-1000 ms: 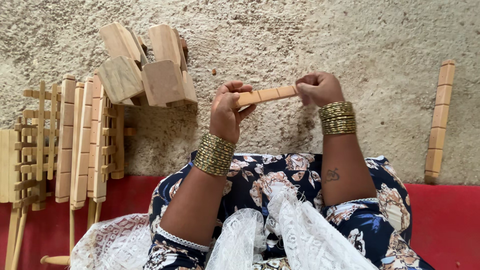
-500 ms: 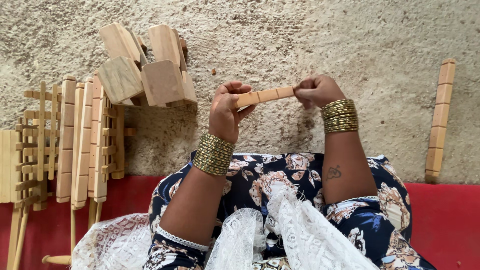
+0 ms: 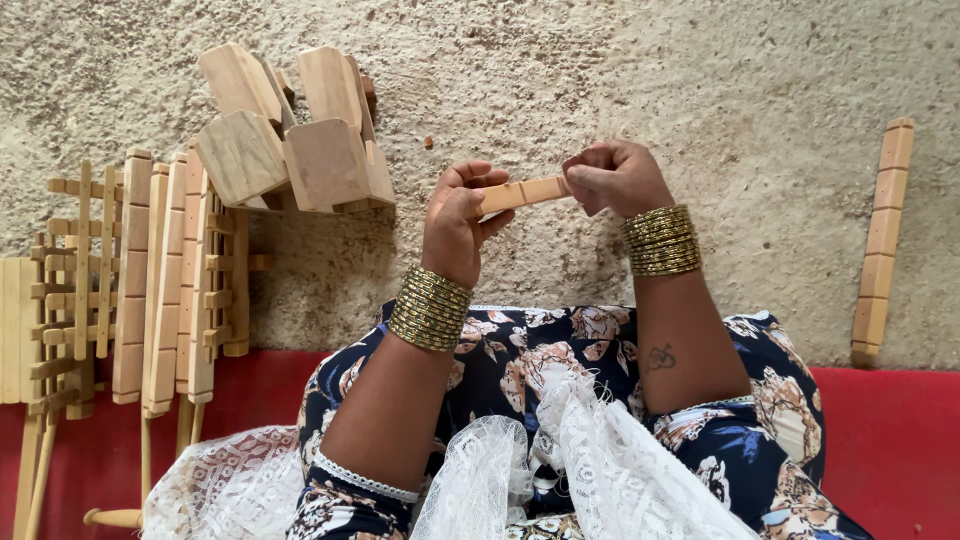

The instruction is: The person carves a repeating triangular pattern into a small rectangular wooden block using a handheld carving tool. They rotate the block to work on different sides and periodically inspect the carved surface. The person then picks up a longer cylindrical wooden stick and rubs its surface with their hands.

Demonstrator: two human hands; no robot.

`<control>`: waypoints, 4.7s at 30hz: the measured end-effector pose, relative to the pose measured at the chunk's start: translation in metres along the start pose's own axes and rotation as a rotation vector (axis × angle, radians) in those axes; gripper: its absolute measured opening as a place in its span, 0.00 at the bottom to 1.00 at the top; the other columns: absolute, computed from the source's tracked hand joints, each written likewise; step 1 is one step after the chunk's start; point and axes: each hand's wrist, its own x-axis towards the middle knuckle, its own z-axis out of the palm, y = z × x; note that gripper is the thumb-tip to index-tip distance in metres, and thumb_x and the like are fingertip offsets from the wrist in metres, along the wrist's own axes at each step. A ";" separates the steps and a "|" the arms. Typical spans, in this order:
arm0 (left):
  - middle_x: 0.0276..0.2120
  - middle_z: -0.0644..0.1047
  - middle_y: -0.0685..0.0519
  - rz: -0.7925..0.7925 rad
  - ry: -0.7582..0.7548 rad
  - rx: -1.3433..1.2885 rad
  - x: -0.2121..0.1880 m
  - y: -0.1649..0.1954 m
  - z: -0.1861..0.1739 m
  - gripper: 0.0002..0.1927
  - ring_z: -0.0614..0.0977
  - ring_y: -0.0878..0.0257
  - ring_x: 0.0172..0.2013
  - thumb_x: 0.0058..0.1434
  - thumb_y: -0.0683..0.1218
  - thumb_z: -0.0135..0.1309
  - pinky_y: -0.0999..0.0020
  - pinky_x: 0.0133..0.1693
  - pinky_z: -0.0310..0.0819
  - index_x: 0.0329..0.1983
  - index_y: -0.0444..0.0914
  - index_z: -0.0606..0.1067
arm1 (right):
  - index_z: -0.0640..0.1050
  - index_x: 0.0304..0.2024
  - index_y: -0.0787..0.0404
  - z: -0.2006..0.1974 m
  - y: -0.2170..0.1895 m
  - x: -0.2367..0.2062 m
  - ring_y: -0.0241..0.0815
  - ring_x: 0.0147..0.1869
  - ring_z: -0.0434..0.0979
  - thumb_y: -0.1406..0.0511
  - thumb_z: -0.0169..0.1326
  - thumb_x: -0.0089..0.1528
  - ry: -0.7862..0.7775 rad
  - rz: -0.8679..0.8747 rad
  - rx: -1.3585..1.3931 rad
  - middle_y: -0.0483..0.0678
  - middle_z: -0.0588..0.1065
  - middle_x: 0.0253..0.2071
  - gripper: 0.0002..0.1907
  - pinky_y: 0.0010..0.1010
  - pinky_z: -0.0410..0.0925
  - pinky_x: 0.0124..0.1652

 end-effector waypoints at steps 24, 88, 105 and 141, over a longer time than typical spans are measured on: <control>0.53 0.72 0.44 0.027 -0.115 0.142 -0.003 -0.004 0.008 0.22 0.78 0.54 0.52 0.58 0.43 0.44 0.58 0.55 0.78 0.57 0.37 0.66 | 0.66 0.21 0.56 0.045 -0.038 -0.017 0.35 0.21 0.76 0.73 0.55 0.63 -0.054 -0.112 0.192 0.47 0.73 0.20 0.18 0.27 0.72 0.20; 0.46 0.77 0.42 0.004 0.010 0.206 -0.007 -0.006 0.000 0.20 0.82 0.56 0.45 0.62 0.41 0.34 0.61 0.48 0.81 0.52 0.30 0.72 | 0.67 0.24 0.62 0.064 -0.018 -0.054 0.30 0.28 0.73 0.68 0.63 0.63 0.139 -0.244 -0.246 0.45 0.73 0.25 0.19 0.22 0.73 0.27; 0.48 0.77 0.40 -0.050 0.049 0.229 -0.016 0.011 0.003 0.20 0.81 0.55 0.45 0.63 0.42 0.32 0.64 0.48 0.81 0.54 0.30 0.69 | 0.77 0.24 0.61 0.072 -0.033 -0.069 0.31 0.24 0.81 0.70 0.57 0.65 0.026 -0.314 -0.087 0.45 0.79 0.23 0.12 0.22 0.76 0.21; 0.36 0.77 0.55 0.096 0.037 0.237 -0.019 0.006 0.013 0.12 0.70 0.74 0.20 0.62 0.41 0.49 0.77 0.20 0.68 0.48 0.35 0.73 | 0.80 0.35 0.60 -0.008 -0.019 -0.044 0.34 0.31 0.78 0.64 0.60 0.63 0.293 0.107 -0.494 0.48 0.79 0.31 0.06 0.27 0.76 0.30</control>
